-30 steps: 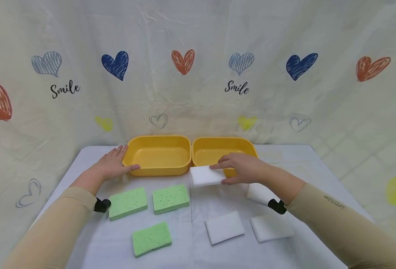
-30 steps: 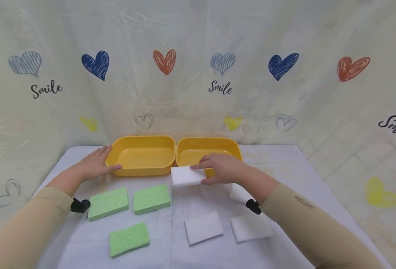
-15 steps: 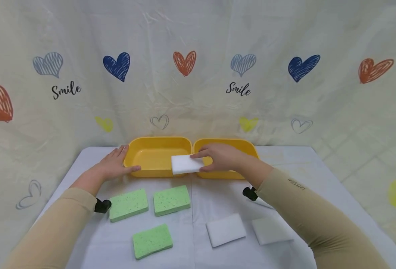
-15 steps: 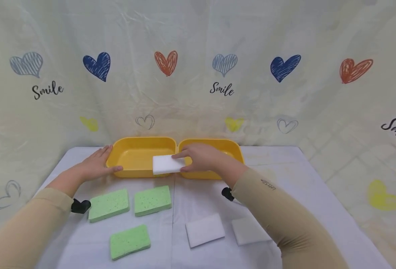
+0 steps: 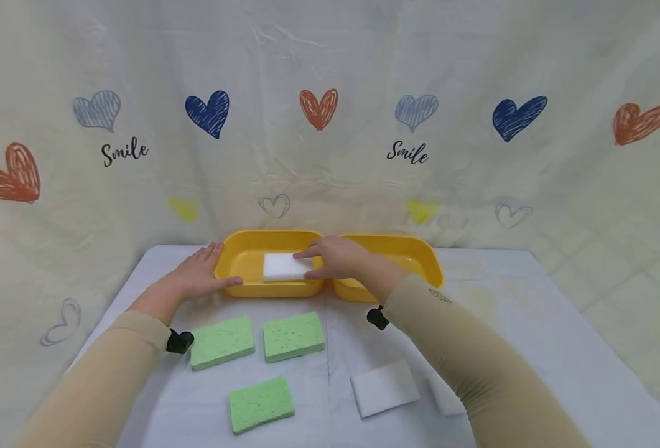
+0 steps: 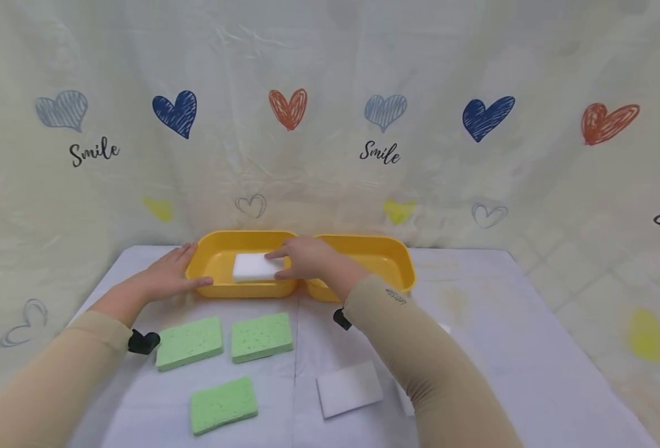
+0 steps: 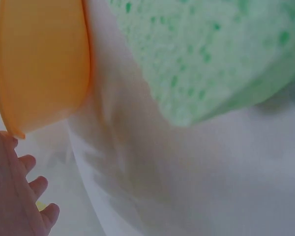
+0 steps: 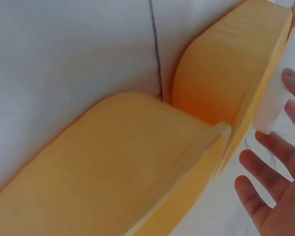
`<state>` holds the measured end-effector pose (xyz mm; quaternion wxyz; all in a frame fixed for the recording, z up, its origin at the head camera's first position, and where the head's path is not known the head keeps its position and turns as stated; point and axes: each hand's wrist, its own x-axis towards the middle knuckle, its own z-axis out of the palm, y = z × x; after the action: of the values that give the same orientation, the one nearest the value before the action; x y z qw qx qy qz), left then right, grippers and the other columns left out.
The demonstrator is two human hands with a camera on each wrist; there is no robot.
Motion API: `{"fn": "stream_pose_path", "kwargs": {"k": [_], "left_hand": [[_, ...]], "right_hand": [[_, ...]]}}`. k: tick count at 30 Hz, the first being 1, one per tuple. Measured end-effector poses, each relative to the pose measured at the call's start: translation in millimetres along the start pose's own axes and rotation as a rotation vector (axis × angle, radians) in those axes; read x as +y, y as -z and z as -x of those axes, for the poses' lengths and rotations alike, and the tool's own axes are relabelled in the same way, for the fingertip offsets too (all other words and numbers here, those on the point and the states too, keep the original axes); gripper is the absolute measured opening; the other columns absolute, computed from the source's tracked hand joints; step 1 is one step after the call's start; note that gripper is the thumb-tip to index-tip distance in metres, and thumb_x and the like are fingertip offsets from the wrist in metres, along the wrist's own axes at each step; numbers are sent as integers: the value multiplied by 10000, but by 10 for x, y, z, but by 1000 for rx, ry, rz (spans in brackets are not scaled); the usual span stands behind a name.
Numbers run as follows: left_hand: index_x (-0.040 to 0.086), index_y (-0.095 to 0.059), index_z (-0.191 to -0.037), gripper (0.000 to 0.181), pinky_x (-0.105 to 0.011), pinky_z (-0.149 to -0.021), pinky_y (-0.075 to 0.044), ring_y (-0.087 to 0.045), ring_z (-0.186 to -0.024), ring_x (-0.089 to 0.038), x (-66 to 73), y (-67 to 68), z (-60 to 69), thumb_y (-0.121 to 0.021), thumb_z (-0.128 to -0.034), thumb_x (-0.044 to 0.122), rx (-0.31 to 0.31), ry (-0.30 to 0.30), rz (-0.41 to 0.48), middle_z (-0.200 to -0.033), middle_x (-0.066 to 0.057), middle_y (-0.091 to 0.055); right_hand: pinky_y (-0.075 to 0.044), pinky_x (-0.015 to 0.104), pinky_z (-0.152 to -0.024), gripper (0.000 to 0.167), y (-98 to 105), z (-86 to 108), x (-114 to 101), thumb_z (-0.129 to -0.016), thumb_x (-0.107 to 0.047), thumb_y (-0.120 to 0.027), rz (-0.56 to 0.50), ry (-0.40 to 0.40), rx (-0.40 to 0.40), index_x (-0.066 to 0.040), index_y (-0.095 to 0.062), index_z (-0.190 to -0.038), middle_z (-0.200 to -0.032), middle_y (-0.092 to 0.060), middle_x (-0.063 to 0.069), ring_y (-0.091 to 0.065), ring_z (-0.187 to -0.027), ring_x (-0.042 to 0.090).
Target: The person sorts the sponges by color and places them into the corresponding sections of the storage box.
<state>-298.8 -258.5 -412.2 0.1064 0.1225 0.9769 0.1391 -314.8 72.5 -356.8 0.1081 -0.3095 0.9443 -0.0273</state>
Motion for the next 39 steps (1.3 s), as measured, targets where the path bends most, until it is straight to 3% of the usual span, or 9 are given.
{"fn": "stream_pose_path", "kwargs": {"k": [12, 20, 26, 33, 39], "left_hand": [[-36, 5, -1564, 1221, -621, -1177, -75, -40, -1477, -475, 31, 6, -2, -467, -831, 819, -15, 19, 5, -1630, -255, -26], [-4, 18, -1573, 1273, -614, -1179, -87, -43, -1487, -451, -38, -57, -58, -432, -780, 884, -15, 32, 13, -1642, -223, -21], [-6, 15, -1573, 1296, -608, -1182, -90, -47, -1488, -449, -44, -74, -81, -422, -760, 903, -17, 26, 12, -1643, -220, -23], [4, 10, -1577, 1267, -602, -1184, -106, -64, -1489, -442, 22, -60, -62, -439, -780, 880, -17, 39, 10, -1643, -217, -42], [-9, 14, -1572, 1242, -611, -1179, -105, -65, -1483, -459, 19, -29, -38, -435, -807, 859, -29, 36, 8, -1639, -231, -33]], "right_hand": [[-387, 427, -1086, 508, -140, -444, -222, -933, -517, -632, 85, 21, -28, -384, -550, -1415, -1379, -575, -15, -510, -1272, 199], [-349, 413, -1124, 481, -180, -620, -442, -945, -475, -637, 3, -44, -85, -357, -568, -1406, -1430, -551, -48, -478, -1330, 188], [-330, 383, -1146, 464, -211, -714, -559, -949, -419, -655, -34, -63, -76, -327, -584, -1398, -1415, -566, -65, -492, -1320, 178], [-294, 374, -1172, 441, -280, -790, -615, -962, -378, -647, -147, -132, -78, -354, -579, -1396, -1425, -551, -86, -481, -1317, 167], [-338, 407, -1141, 508, -279, -818, -607, -931, -429, -676, -131, -129, -34, -372, -549, -1420, -1405, -569, -34, -502, -1284, 195]]}}
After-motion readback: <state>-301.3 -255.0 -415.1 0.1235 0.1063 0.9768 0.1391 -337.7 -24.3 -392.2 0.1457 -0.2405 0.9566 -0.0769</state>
